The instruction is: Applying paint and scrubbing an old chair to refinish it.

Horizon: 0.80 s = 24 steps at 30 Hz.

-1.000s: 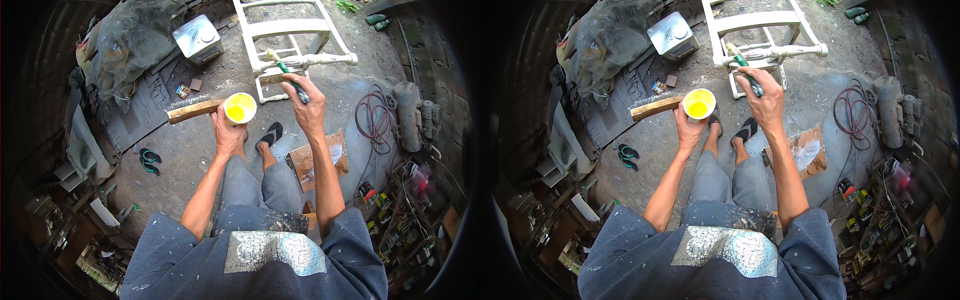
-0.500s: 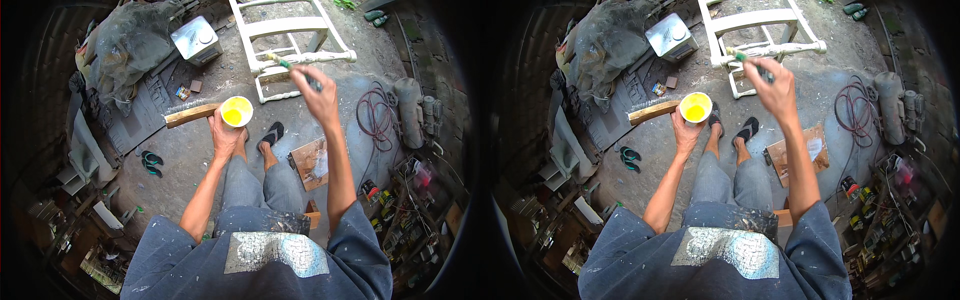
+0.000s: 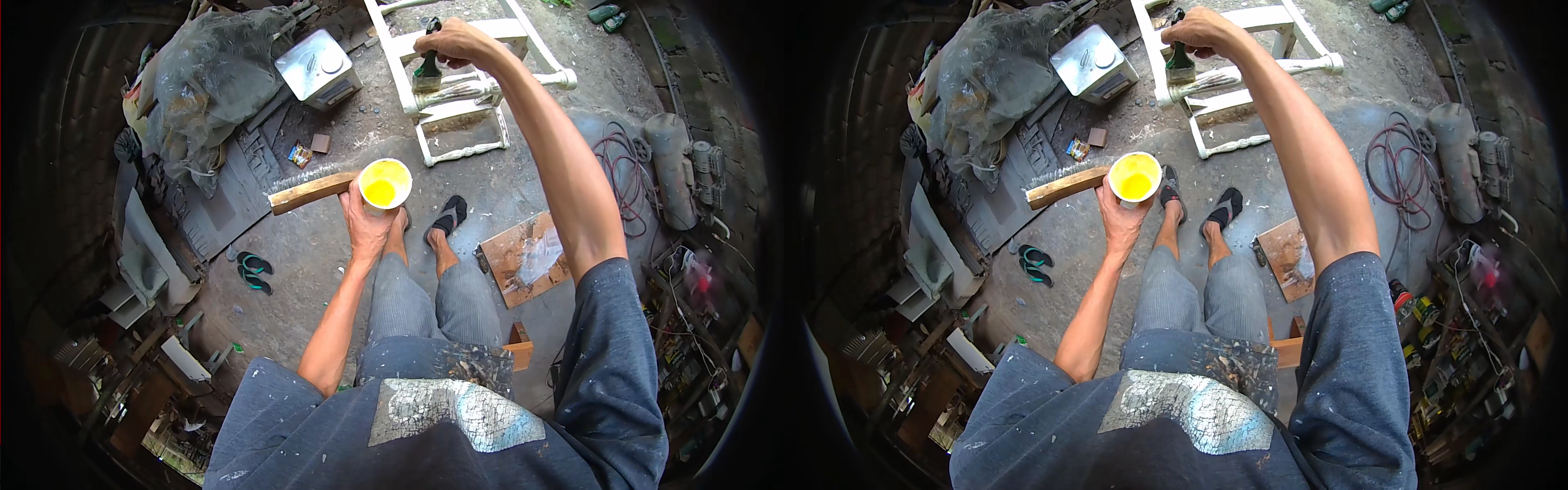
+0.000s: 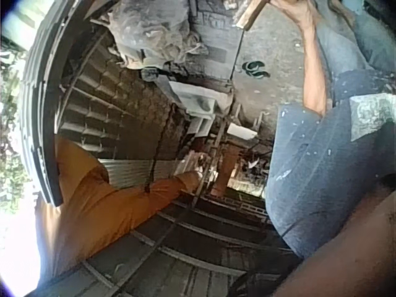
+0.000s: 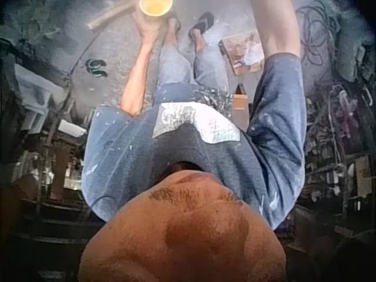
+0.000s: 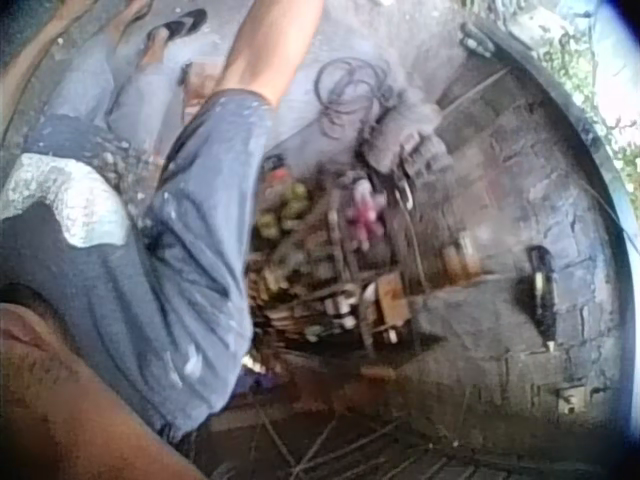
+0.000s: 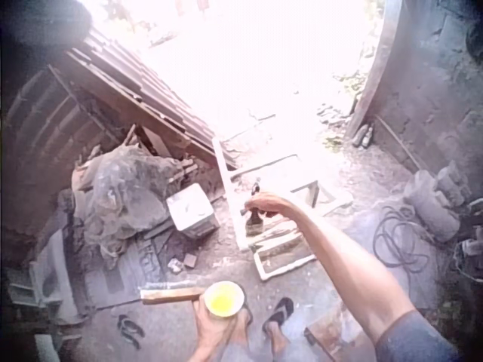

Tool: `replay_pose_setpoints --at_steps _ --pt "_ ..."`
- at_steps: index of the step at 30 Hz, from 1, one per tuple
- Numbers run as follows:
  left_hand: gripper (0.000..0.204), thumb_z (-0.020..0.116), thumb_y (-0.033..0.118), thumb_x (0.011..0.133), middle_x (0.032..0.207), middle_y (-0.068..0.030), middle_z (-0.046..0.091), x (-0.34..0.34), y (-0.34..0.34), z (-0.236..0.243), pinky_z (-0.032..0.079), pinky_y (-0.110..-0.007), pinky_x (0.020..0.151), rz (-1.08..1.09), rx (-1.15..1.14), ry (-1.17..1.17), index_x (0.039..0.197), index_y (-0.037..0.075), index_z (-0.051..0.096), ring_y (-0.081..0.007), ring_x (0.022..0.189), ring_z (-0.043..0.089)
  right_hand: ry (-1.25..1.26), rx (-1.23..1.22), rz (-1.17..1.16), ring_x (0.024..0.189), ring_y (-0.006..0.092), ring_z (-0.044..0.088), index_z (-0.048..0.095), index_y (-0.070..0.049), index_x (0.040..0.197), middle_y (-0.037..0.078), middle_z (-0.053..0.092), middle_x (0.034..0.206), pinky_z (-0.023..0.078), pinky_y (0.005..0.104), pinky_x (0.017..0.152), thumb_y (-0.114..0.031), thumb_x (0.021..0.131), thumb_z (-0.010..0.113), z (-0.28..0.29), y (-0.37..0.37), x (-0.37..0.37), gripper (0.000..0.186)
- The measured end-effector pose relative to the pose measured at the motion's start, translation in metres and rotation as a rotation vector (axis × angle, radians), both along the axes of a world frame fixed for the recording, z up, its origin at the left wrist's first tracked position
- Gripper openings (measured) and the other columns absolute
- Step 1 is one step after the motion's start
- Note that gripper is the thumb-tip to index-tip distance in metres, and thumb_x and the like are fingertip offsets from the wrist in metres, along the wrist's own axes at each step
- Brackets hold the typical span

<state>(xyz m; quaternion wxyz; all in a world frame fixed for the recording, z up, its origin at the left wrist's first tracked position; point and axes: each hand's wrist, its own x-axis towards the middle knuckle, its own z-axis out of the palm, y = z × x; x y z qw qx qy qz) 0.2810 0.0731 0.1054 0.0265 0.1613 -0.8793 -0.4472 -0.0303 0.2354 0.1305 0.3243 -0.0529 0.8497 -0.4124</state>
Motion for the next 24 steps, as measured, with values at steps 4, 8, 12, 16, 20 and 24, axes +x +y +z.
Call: replay_pose_setpoints --at_steps 4,8,12,16,20,24 --pt "0.072 0.083 0.014 0.067 0.118 -0.0130 0.056 0.005 -0.006 -0.001 0.039 -0.042 0.096 0.021 -0.003 0.020 0.130 0.008 0.050 -0.0328 0.110 0.048 0.074 0.062 0.085 0.051 0.0079 0.047 0.066 -0.007 0.070 0.001 0.054 0.060 0.038 0.0247 0.044 -0.035 0.083 0.068 0.013 0.007 0.016 0.031" --pt "0.073 0.084 0.013 0.066 0.119 -0.0141 0.055 0.012 -0.014 -0.003 0.039 -0.043 0.097 0.066 -0.004 -0.011 0.130 0.007 0.049 -0.0335 0.112 0.048 0.320 0.089 0.090 0.063 0.0204 0.063 0.070 -0.004 0.096 0.011 0.066 0.069 0.052 0.0386 0.059 -0.036 0.086 0.060 0.024 0.016 0.094 0.035" --pt "0.074 0.084 0.013 0.065 0.120 -0.0142 0.054 0.007 -0.008 -0.008 0.039 -0.043 0.098 0.037 -0.010 0.020 0.131 0.008 0.049 -0.0337 0.112 0.047 0.686 -0.019 -0.012 0.081 0.0198 0.061 0.068 -0.008 0.111 0.009 0.067 0.092 0.050 0.0352 0.070 -0.016 0.084 0.071 0.000 0.040 0.197 0.028" --pt "0.074 0.084 0.013 0.065 0.119 -0.0143 0.054 0.003 -0.005 -0.003 0.039 -0.043 0.098 0.025 0.015 0.006 0.130 0.008 0.049 -0.0336 0.111 0.048 0.781 -0.116 -0.206 0.087 0.0217 0.061 0.066 -0.009 0.120 0.010 0.067 0.097 0.049 0.0366 0.079 -0.014 0.080 0.076 -0.019 0.037 0.240 0.042" --pt "0.069 0.085 0.011 0.069 0.116 -0.0143 0.049 0.004 -0.009 0.004 0.043 -0.040 0.095 0.025 -0.017 -0.014 0.128 0.006 0.049 -0.0301 0.111 0.049 0.542 -0.277 -0.552 0.081 0.0161 0.060 0.065 -0.005 0.121 0.009 0.068 0.098 0.051 0.0323 0.075 -0.024 0.090 0.071 -0.003 0.032 0.259 0.037" --pt "0.070 0.085 0.010 0.070 0.119 -0.0148 0.046 0.005 -0.009 0.003 0.044 -0.039 0.096 0.045 0.006 -0.022 0.130 0.004 0.048 -0.0280 0.114 0.050 -0.142 -0.756 -1.274 0.079 0.0113 0.060 0.057 0.003 0.123 0.012 0.067 0.095 0.052 0.0246 0.072 -0.050 0.097 0.053 -0.013 0.030 0.255 0.060"
